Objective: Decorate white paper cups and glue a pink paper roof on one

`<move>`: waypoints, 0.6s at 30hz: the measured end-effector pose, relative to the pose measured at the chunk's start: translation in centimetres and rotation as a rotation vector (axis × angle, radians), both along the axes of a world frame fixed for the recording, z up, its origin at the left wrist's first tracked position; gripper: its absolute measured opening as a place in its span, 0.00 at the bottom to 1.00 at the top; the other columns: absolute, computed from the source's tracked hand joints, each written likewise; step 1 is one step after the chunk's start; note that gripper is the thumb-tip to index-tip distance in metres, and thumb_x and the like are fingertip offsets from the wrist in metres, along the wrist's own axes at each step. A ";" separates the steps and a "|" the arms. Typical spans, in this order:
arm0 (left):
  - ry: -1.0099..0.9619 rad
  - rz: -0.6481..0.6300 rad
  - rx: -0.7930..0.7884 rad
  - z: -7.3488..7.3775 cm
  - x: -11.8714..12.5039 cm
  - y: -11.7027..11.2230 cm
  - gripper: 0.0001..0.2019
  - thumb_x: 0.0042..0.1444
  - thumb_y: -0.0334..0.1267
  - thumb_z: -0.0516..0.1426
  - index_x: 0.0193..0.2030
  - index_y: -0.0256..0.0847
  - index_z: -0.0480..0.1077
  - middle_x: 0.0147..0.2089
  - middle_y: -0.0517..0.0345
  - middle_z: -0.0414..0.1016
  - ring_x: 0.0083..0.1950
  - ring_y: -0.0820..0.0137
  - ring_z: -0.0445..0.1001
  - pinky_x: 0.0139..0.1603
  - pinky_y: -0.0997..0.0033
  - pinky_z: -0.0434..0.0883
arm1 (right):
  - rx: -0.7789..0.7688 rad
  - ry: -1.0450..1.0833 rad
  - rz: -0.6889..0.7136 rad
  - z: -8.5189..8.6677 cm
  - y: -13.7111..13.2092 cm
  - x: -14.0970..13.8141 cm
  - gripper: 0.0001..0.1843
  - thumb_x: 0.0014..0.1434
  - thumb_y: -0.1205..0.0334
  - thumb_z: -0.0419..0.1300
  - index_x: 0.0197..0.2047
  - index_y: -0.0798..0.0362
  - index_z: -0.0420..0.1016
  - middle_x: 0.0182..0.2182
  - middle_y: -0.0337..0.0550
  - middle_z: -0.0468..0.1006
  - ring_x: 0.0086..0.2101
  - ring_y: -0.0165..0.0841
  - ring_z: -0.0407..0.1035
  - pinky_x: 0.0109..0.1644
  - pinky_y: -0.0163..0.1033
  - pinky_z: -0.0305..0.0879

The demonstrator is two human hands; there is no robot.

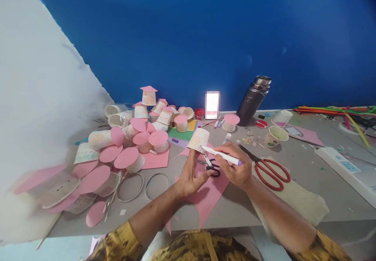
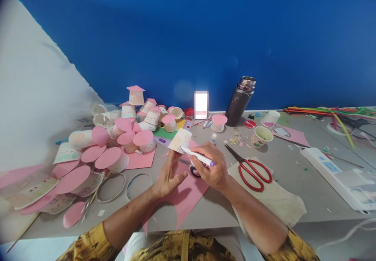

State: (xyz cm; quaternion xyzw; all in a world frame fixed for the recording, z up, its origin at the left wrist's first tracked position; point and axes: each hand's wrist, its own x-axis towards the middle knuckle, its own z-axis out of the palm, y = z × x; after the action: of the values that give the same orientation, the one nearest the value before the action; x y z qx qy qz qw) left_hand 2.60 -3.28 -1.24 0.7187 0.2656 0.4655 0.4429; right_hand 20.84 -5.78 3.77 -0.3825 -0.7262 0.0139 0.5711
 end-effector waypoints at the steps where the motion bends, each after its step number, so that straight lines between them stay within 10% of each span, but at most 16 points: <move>1: -0.008 -0.008 0.000 0.0 0.0 0.0 0.36 0.63 0.53 0.61 0.73 0.44 0.55 0.69 0.39 0.67 0.75 0.51 0.62 0.75 0.47 0.60 | 0.000 -0.002 0.016 0.0 0.0 0.0 0.07 0.66 0.67 0.62 0.46 0.48 0.79 0.28 0.41 0.81 0.28 0.36 0.73 0.34 0.41 0.71; 18: -0.367 -0.157 -0.249 0.4 0.5 0.3 0.35 0.61 0.46 0.65 0.72 0.51 0.61 0.74 0.47 0.63 0.74 0.50 0.59 0.75 0.47 0.55 | 0.010 0.028 -0.032 -0.4 0.2 0.3 0.05 0.67 0.66 0.61 0.44 0.49 0.78 0.30 0.42 0.82 0.28 0.34 0.73 0.35 0.41 0.72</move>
State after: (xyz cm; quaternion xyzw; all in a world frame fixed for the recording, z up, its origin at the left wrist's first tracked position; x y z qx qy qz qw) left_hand 3.13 -2.93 -0.85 0.5804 0.1794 0.5163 0.6036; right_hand 21.18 -5.58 3.41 -0.3909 -0.7120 0.0063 0.5833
